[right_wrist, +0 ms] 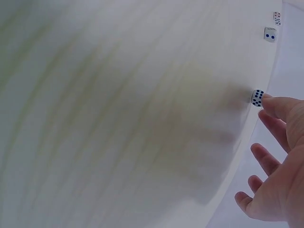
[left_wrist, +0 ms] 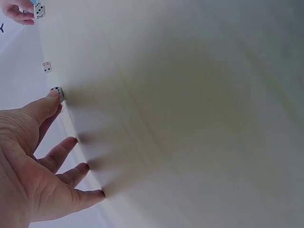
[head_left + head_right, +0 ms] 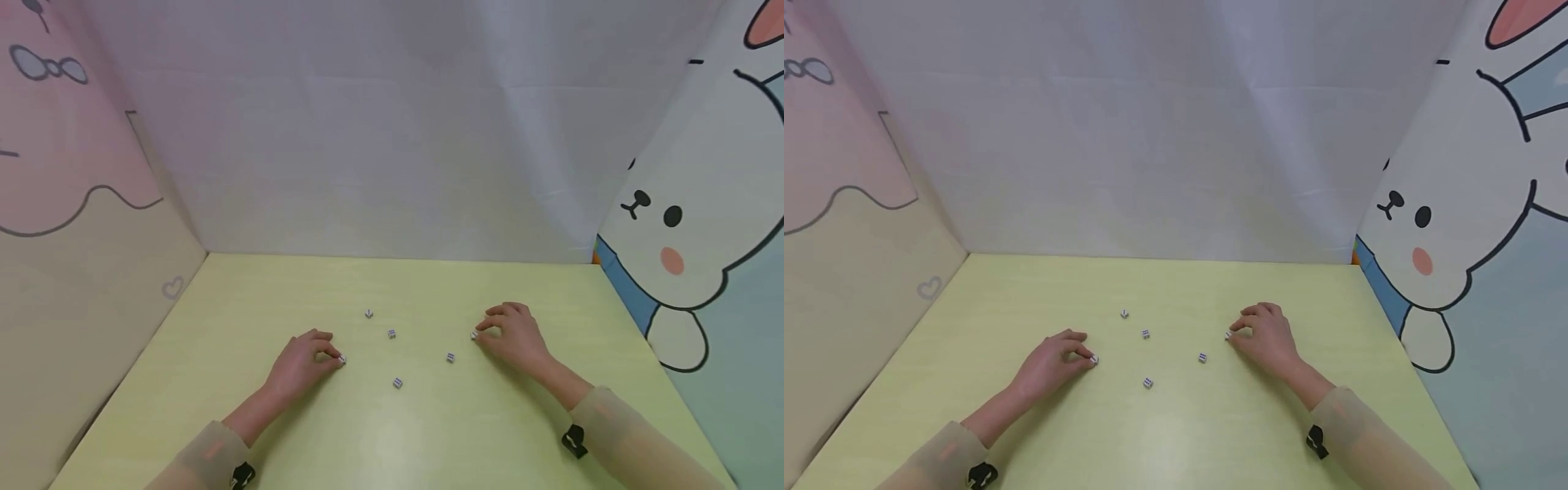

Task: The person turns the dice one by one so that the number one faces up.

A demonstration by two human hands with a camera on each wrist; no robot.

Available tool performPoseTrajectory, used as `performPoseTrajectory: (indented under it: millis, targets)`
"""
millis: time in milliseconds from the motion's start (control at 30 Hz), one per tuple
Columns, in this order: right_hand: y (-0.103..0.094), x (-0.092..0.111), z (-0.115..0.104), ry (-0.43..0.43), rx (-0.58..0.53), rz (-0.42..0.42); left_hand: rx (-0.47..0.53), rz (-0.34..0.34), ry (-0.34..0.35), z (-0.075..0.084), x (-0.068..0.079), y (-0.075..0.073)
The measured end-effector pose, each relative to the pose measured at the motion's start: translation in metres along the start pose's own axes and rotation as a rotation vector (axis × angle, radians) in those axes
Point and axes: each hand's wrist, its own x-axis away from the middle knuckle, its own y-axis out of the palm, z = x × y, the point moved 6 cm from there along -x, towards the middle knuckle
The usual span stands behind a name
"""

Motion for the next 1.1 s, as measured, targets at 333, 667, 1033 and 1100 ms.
performPoseTrajectory:
  millis: [333,667,1033,1100]
  targets:
    - [-0.0009,-0.0004,0.0022,0.005,-0.016,-0.026,0.010,0.013,-0.006,-0.0007,0.0037,-0.0010]
    - [-0.0070,0.0024,-0.0007,-0.013,0.031,-0.002,0.015,0.019,0.009,-0.0009,0.0019,-0.0012]
    - [-0.0047,-0.0029,-0.0053,-0.021,0.055,-0.021,0.012,0.016,0.001,-0.0015,0.0009,-0.0025]
    - [-0.0042,-0.0039,-0.0057,-0.024,0.067,-0.024,0.017,0.016,-0.002,-0.0018,0.0009,-0.0025]
